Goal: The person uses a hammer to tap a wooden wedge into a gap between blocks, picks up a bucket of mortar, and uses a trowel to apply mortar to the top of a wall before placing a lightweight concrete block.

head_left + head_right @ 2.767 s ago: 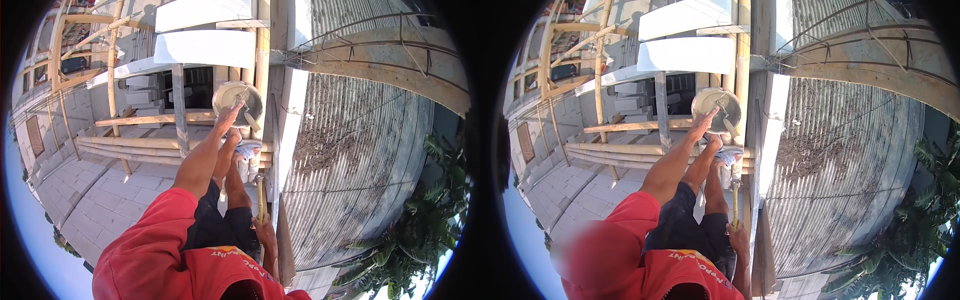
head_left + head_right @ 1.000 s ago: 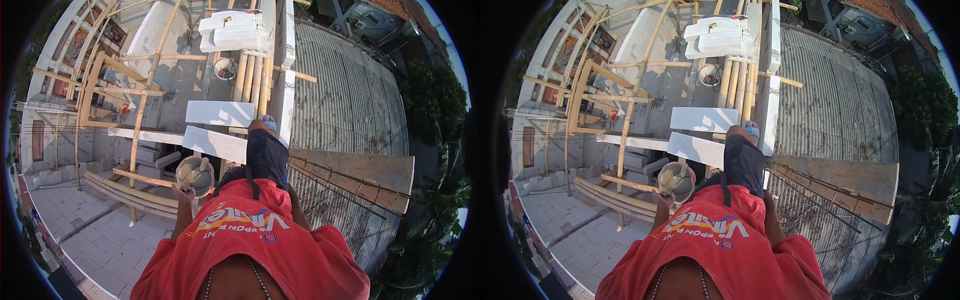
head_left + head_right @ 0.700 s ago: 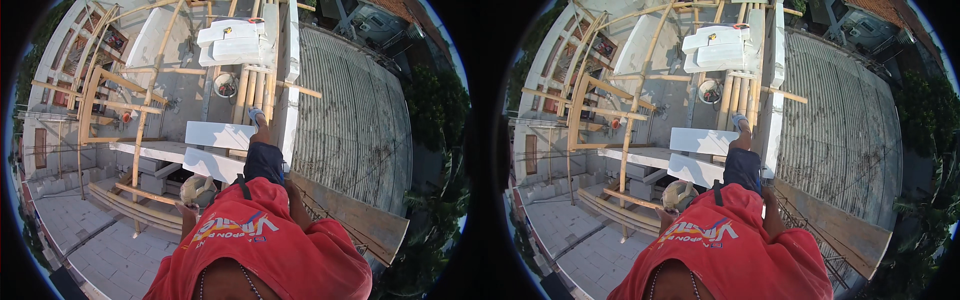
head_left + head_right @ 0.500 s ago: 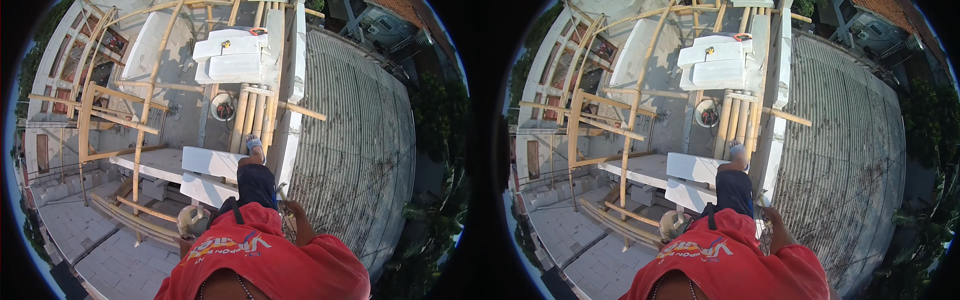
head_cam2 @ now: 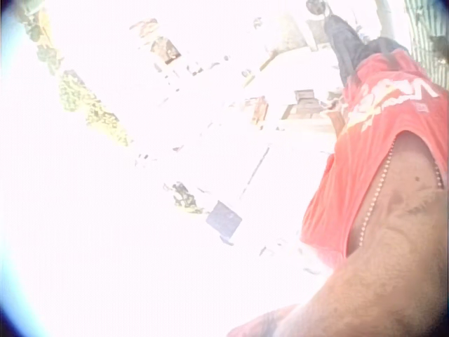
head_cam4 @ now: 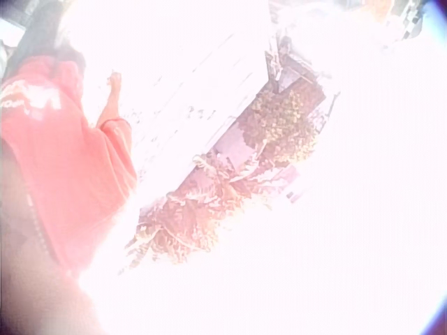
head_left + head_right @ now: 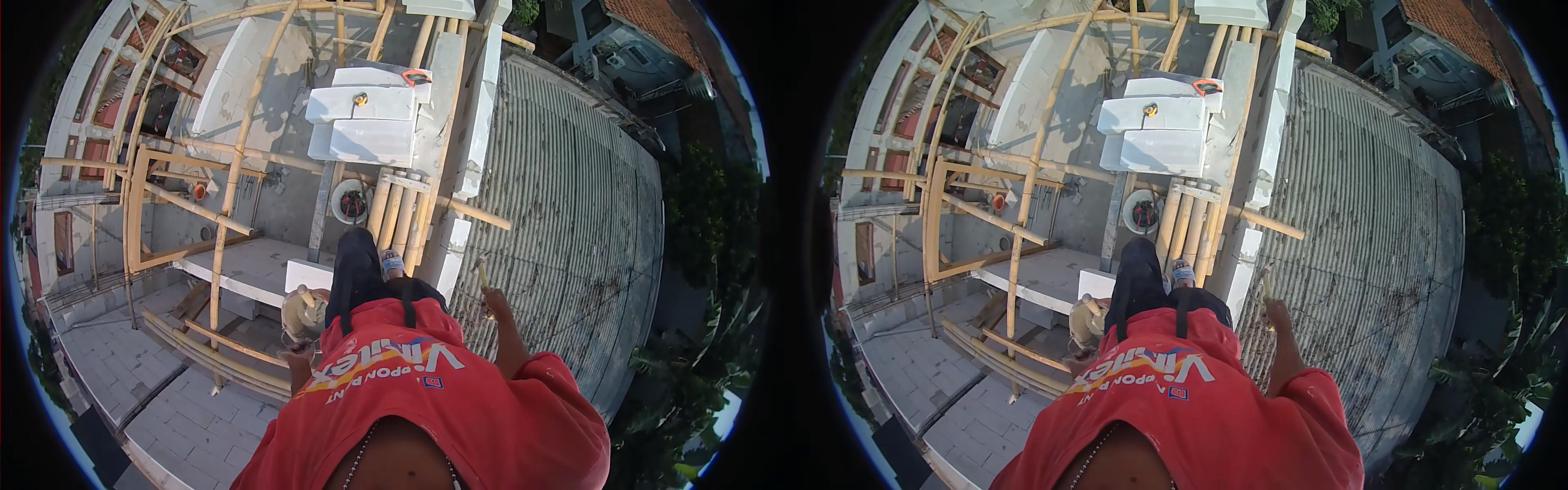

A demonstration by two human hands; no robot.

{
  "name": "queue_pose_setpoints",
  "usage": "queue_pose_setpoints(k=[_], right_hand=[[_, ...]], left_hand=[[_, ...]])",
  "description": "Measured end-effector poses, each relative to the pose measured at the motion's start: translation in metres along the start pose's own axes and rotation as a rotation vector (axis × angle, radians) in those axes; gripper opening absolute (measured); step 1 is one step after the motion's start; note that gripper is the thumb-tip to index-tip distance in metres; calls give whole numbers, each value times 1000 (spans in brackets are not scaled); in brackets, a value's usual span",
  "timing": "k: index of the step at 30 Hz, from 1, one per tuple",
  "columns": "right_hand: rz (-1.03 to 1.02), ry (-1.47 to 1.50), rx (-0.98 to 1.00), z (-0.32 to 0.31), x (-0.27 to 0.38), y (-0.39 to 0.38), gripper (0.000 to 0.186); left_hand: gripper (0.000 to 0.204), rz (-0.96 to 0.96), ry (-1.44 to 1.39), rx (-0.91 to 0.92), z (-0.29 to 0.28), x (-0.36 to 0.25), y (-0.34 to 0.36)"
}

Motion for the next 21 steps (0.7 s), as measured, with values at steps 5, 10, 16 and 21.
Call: queue_pose_setpoints(k=[5, 10, 16, 21], right_hand=[[-36, -110, -62, -73, 89, -4, 47], [-22, -137, 47, -90, 168, 24, 40], [61, 13, 74, -125, 203, 47, 27], [202, -140, 91, -128, 208, 70, 28]], left_hand=[[70, -112, 70, 67, 101, 108, 1], [70, -420, -120, 239, 146, 152, 57], [68, -270, 63, 133, 211, 219, 34], [67, -208, 79, 111, 256, 226, 5]])
Point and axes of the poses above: each hand's wrist, its own y-axis towards the middle knuckle, its own z-axis out of the palm, x = y × z, the point moved 2 cm from there along y, towards the middle knuckle, and after that the axes turned 2 degrees about x, right-handed, at the moved point
